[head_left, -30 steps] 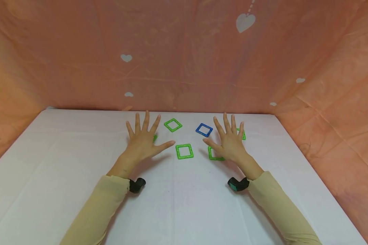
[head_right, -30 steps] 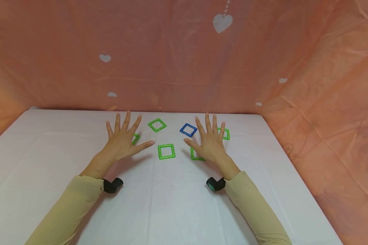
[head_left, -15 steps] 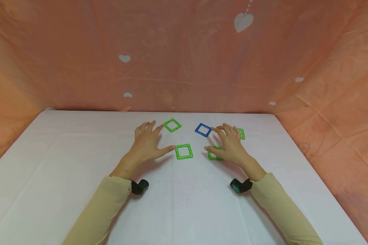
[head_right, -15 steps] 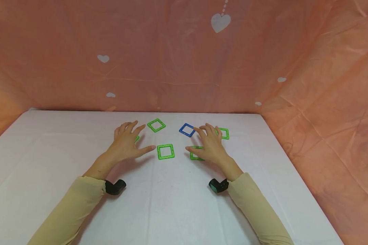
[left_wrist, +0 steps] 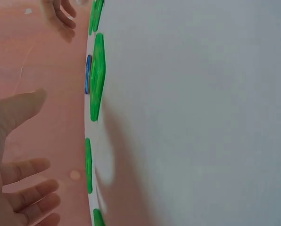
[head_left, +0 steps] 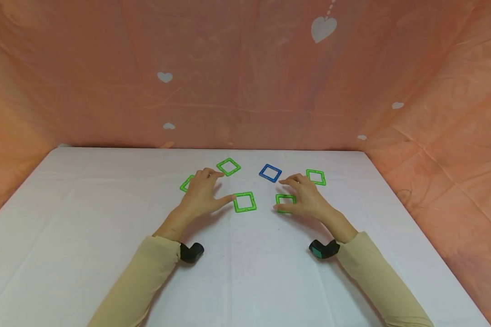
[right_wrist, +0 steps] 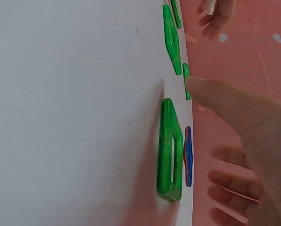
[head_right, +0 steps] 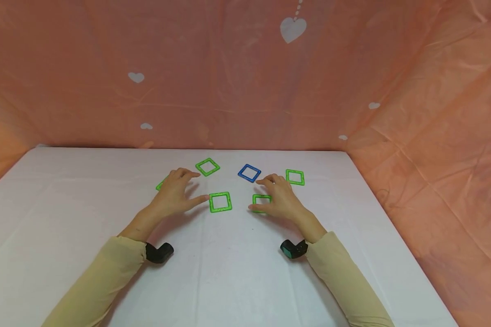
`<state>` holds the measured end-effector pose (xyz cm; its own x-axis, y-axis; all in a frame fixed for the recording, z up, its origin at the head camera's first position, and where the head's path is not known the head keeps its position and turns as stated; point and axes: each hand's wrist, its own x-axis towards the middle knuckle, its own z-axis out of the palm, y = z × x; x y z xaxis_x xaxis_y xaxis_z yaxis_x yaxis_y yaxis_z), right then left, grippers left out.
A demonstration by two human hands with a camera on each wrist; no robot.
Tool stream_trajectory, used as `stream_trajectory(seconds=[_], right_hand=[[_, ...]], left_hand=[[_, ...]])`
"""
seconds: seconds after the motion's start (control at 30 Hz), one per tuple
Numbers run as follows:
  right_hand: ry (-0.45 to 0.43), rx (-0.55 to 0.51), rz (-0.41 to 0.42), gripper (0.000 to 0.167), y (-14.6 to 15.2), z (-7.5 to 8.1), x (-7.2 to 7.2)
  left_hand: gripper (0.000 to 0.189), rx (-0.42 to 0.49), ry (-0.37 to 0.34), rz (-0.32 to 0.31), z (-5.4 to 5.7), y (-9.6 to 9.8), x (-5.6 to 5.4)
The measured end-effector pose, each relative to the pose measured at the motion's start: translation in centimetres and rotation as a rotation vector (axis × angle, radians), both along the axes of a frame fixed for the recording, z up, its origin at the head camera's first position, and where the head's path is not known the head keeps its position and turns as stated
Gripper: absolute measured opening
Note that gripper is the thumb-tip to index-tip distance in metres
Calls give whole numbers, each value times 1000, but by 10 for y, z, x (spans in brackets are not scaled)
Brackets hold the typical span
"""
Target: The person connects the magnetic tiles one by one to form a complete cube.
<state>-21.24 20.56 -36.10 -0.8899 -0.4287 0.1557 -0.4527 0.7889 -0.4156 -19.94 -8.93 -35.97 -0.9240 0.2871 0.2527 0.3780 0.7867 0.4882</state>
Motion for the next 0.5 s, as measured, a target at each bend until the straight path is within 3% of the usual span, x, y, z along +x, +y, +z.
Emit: stream_trajectory(seconds=[0.13, 0.37, 0.5], right_hand=[[-15, -2, 32, 68, 2, -2, 0], [-28, 16, 54, 65, 4, -4, 0], [-24, 18, 68, 63, 5, -5, 0]], left_hand=[[67, 45, -50, -14, -1, 4, -1], [66, 150, -204, -32, -2, 10, -2], [66, 170, -232, -27, -3, 13, -2]])
